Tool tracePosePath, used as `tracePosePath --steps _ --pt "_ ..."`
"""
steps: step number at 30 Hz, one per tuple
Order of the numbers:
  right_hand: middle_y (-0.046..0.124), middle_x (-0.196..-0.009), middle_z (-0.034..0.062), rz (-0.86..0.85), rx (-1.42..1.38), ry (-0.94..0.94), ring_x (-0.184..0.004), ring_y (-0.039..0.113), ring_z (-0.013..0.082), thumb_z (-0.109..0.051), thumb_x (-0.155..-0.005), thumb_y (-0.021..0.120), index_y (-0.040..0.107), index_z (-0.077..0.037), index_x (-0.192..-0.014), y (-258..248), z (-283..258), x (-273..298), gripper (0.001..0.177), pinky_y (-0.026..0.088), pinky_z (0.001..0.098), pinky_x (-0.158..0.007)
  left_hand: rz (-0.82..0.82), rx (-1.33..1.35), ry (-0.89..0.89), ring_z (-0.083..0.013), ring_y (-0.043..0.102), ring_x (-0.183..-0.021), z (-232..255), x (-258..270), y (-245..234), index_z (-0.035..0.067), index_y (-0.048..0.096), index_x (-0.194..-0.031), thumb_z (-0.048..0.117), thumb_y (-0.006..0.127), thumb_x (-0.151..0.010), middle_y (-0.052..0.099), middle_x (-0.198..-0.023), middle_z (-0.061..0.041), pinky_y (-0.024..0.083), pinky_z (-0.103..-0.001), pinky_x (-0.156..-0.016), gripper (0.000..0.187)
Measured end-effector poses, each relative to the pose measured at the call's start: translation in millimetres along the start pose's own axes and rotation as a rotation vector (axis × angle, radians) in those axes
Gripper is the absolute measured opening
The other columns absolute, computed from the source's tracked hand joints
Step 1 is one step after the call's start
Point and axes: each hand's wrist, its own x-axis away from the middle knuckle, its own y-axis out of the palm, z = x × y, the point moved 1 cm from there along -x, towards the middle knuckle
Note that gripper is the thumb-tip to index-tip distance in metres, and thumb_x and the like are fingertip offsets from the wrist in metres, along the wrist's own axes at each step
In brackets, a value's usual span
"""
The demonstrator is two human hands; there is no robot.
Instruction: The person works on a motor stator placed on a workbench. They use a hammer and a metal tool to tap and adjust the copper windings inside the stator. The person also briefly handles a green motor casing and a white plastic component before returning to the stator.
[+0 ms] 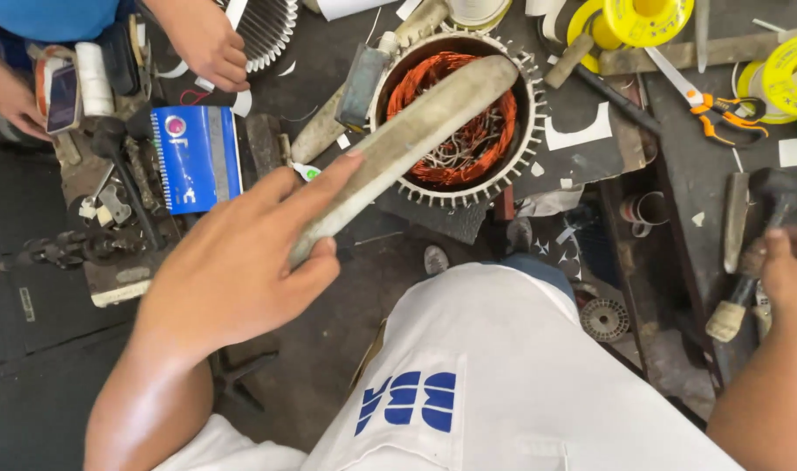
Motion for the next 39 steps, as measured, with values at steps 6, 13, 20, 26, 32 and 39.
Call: tracePosePath --steps 6,13,20,26,32,39 --pt "0.061 -0.114 0.0361 0.021 0.437 0.015 -0.101 0.059 0.057 -0.036 -0.101 0.072 0.067 0.011 -0.126 -10 -9 32 0.054 0.045 0.0585 -0.085 -0.07 0.017 -0.13 -0.0234 0.051 -0.059 25 -19 -11 0.024 0.03 -0.163 0.029 0.048 -0.09 0.049 -0.075 -0.007 0.044 -0.043 -0.053 0.076" --pt "0.058 -0.11 0.03 -0.002 0.542 -0.043 -0.1 0.059 0.0545 -0.017 -0.087 0.071 0.057 0.01 -0.112 2 -35 16 0.04 0.047 0.0596 -0.083 -0.263 -0.334 -0.258 -0.0251 0.073 -0.066 62 -29 -37 0.033 0.018 -0.167 0.043 0.041 -0.101 0.067 -0.086 -0.008 0.067 -0.039 -0.046 0.07" --pt "0.066 -0.095 0.0148 0.156 0.244 -0.177 -0.077 0.059 0.0293 -0.018 -0.094 0.065 0.067 0.002 -0.129 -21 -19 -19 0.04 0.048 0.0416 -0.072 -0.216 -0.551 -0.221 -0.0426 0.077 -0.07 74 -41 -57 0.037 0.038 -0.152 0.003 0.053 -0.078 0.077 -0.076 -0.013 0.053 -0.051 -0.052 0.083" --pt "0.063 -0.126 0.0309 -0.131 0.297 -0.432 -0.108 0.061 0.0477 0.001 -0.102 0.073 0.066 0.009 -0.137 -26 -161 -30 0.036 0.046 0.0512 -0.087 -0.31 -0.501 -0.218 -0.0386 0.076 -0.079 64 -39 -47 0.039 0.02 -0.166 0.004 0.05 -0.084 0.076 -0.088 -0.014 0.058 -0.051 -0.06 0.094" --pt "0.051 -0.106 0.0382 -0.617 -0.616 -0.717 -0.07 0.055 0.0404 0.004 -0.106 0.048 0.018 -0.006 -0.169 -15 -432 19 0.069 0.05 0.0459 -0.057 -0.217 -0.544 -0.141 -0.0443 0.076 -0.078 72 -43 -56 0.028 0.039 -0.153 -0.001 0.051 -0.082 0.076 -0.087 -0.014 0.055 -0.052 -0.052 0.078" --pt "0.063 -0.081 0.0194 -0.631 -0.044 -0.901 -0.059 0.061 0.0254 0.006 -0.098 0.047 0.021 -0.013 -0.168 13 -507 44 0.077 0.052 0.0363 -0.066 -0.23 -0.567 -0.103 -0.0362 0.077 -0.069 48 -38 -31 0.028 0.027 -0.162 0.0 0.055 -0.082 0.077 -0.077 -0.007 0.054 -0.045 -0.053 0.089"
